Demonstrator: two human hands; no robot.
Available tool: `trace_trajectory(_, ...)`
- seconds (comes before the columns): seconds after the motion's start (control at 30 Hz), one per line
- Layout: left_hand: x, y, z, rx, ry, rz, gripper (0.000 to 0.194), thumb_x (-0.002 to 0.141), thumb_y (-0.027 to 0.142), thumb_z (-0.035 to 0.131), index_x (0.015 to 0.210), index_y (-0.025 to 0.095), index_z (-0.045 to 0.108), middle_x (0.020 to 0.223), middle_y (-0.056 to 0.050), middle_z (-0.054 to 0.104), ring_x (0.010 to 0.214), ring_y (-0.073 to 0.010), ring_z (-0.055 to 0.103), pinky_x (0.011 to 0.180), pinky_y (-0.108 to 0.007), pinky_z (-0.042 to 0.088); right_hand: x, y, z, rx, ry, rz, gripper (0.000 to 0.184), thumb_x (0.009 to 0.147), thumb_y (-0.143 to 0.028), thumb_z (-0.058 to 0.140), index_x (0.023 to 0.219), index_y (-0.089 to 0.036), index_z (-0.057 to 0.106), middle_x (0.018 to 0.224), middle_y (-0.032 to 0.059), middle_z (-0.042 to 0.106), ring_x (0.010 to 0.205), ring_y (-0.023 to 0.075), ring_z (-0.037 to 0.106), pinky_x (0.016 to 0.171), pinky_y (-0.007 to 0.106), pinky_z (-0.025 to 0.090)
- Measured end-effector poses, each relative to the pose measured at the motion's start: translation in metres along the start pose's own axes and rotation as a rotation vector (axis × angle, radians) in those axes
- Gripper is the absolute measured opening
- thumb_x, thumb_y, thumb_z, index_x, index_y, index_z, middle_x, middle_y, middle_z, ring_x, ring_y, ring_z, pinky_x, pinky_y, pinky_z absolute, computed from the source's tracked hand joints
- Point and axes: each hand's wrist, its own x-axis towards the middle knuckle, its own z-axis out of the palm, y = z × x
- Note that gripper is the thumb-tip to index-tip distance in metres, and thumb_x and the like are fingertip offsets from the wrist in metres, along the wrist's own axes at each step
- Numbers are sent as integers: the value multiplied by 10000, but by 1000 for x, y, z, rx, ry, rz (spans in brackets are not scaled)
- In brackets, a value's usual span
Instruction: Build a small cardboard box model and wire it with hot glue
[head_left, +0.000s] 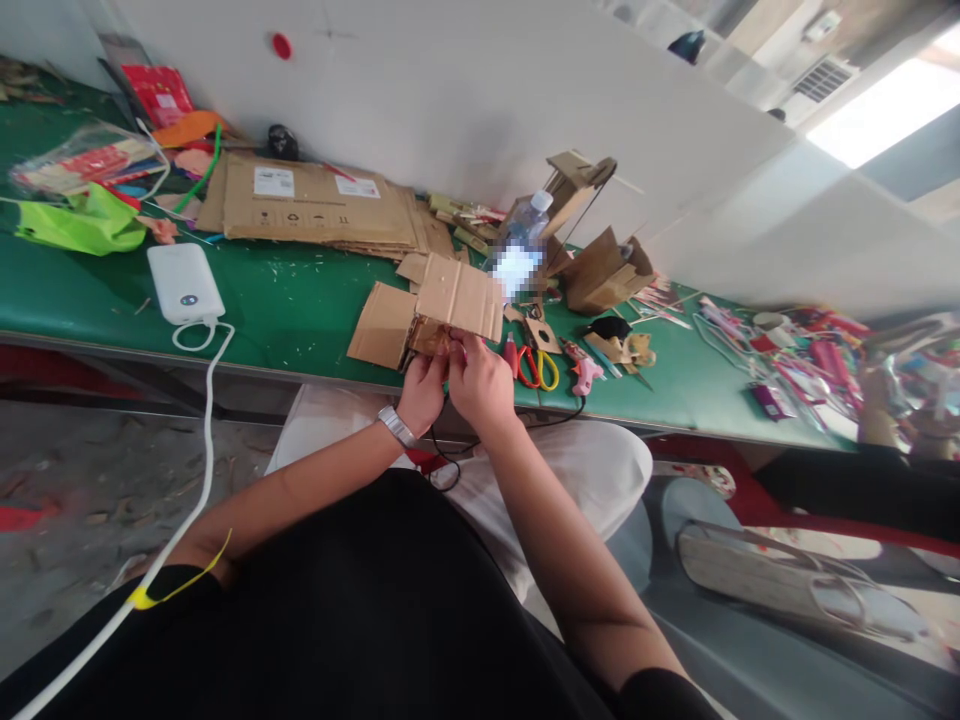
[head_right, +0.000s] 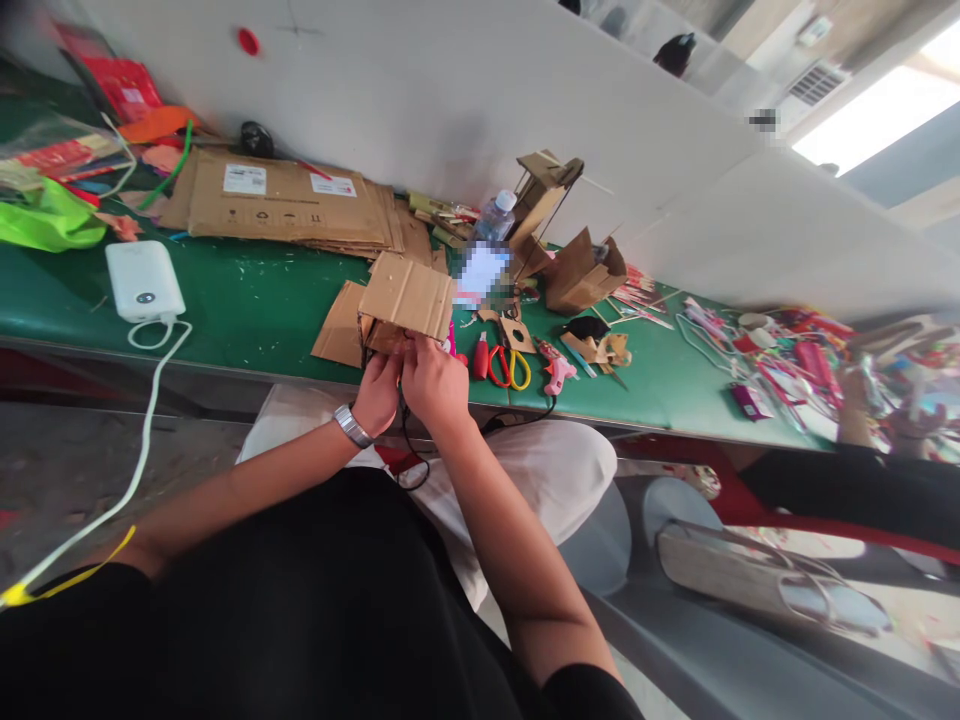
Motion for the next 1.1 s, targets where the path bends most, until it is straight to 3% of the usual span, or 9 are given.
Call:
trace_trajectory(0.17, -1, 2, 1, -17, 11, -21, 173, 967, 330, 698, 866, 196, 740, 949, -50, 788, 981, -175, 716, 939, -291, 536, 0, 0, -2, 3, -12, -27, 373, 1097, -261, 407, 1316, -185, 699, 1233, 127, 804, 1013, 270, 771, 864, 330, 533)
trace_trajectory(0.4, -3, 6, 2, -60, 12, -75, 252, 970, 381, 721, 835, 169, 705, 707, 11, 671, 730, -134, 643, 781, -278, 511, -4, 7, -1, 68, 67, -37, 393, 1101, -288, 388, 1285, -150, 707, 1219, 166, 800, 1054, 279, 768, 904, 341, 560)
trace_trajectory(0.6, -4, 8, 4, -108, 15, -55, 233, 925, 382, 755, 838, 177, 686, 741, 21, 677, 716, -115, 617, 745, -252, 493, -3, 8, 2, 41, 53, -33, 379, 1105, -293, 414, 1313, -167, 705, 1216, 145, 808, 1032, 274, 776, 921, 352, 546)
trace_trajectory(0.83, -4, 4, 2, -128, 13, -45, 231, 899, 393, 759, 849, 178, 692, 815, -2, 727, 798, -136, 666, 769, -262, 508, -1, 4, -1, 12, 9, -36, 357, 1107, -275, 423, 1309, -185, 704, 1242, 119, 804, 1067, 267, 770, 924, 341, 521)
trace_trajectory(1.0, -2, -5, 1, -169, 15, -9, 221, 891, 396, 767, 966, 191, 734, 1074, -45, 791, 1069, -171, 714, 993, -289, 524, -2, 3, 1, -38, -4, -38, 353, 1118, -272, 408, 1316, -214, 694, 1240, 100, 803, 1054, 253, 765, 880, 322, 505)
trace_trajectory(1.1, -1, -9, 1, -211, 10, -11, 270, 862, 436, 805, 961, 194, 736, 1060, -37, 791, 1064, -171, 718, 1010, -297, 524, -3, 3, 2, -49, -16, -46, 354, 1120, -263, 406, 1339, -207, 678, 1204, 101, 809, 1029, 249, 765, 788, 296, 491)
